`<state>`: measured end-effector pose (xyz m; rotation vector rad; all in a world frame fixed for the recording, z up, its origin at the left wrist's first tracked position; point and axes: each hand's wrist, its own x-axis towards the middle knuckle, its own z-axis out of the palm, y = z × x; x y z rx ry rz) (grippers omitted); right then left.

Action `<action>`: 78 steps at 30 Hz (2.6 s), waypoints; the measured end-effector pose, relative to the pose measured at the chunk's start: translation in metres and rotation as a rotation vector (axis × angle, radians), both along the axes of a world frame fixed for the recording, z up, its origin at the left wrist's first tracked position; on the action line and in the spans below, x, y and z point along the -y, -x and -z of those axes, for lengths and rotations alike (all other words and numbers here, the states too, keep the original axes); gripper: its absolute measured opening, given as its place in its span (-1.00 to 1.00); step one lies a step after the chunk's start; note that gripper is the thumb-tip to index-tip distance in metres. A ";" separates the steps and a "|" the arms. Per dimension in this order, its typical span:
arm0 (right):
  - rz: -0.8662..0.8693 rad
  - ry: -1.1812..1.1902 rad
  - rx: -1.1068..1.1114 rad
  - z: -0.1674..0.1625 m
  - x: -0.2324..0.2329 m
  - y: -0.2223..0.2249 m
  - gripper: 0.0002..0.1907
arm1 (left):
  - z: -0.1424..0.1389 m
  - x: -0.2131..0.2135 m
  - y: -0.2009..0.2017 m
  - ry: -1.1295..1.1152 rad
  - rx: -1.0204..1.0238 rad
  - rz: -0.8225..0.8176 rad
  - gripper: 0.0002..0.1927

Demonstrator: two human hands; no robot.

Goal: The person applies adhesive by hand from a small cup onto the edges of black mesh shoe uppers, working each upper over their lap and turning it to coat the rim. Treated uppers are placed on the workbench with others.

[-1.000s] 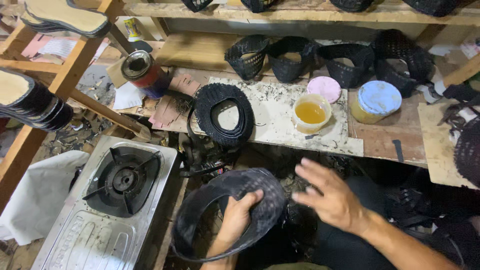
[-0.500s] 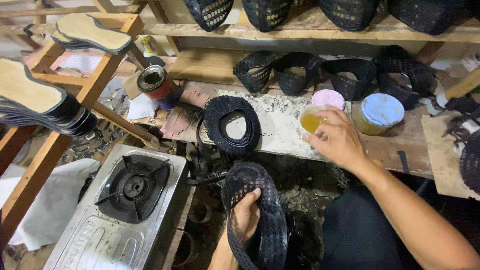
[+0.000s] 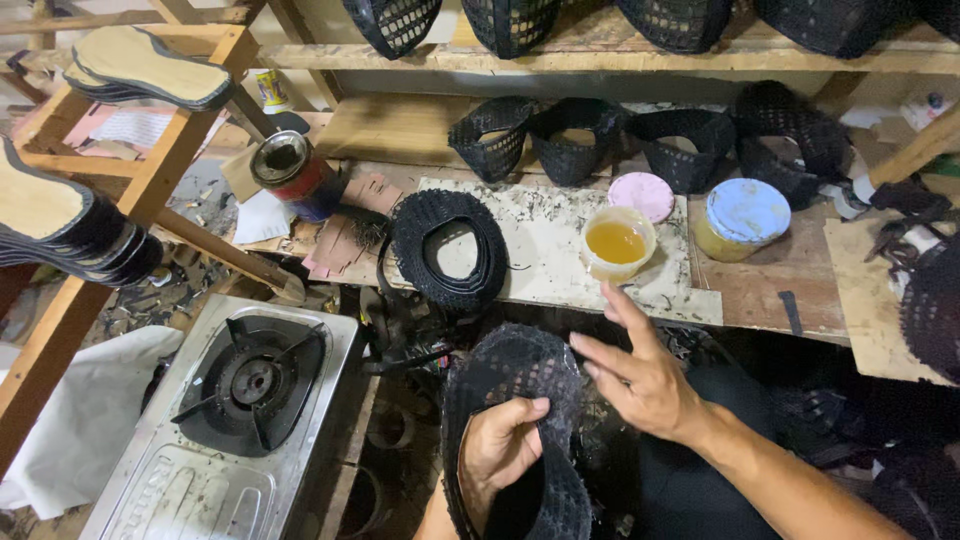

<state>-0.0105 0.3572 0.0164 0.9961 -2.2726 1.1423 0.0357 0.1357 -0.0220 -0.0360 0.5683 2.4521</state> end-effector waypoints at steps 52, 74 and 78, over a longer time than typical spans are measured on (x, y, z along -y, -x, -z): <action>-0.071 -0.153 -0.033 0.004 -0.008 -0.011 -0.48 | 0.023 -0.012 0.011 0.238 0.026 -0.307 -0.76; -0.006 0.278 1.122 0.075 0.028 -0.083 0.46 | 0.075 0.008 0.053 0.182 0.115 -0.867 -0.83; -0.085 0.656 0.901 0.066 0.053 -0.075 0.26 | 0.091 0.016 0.047 0.207 -0.002 -0.886 -0.73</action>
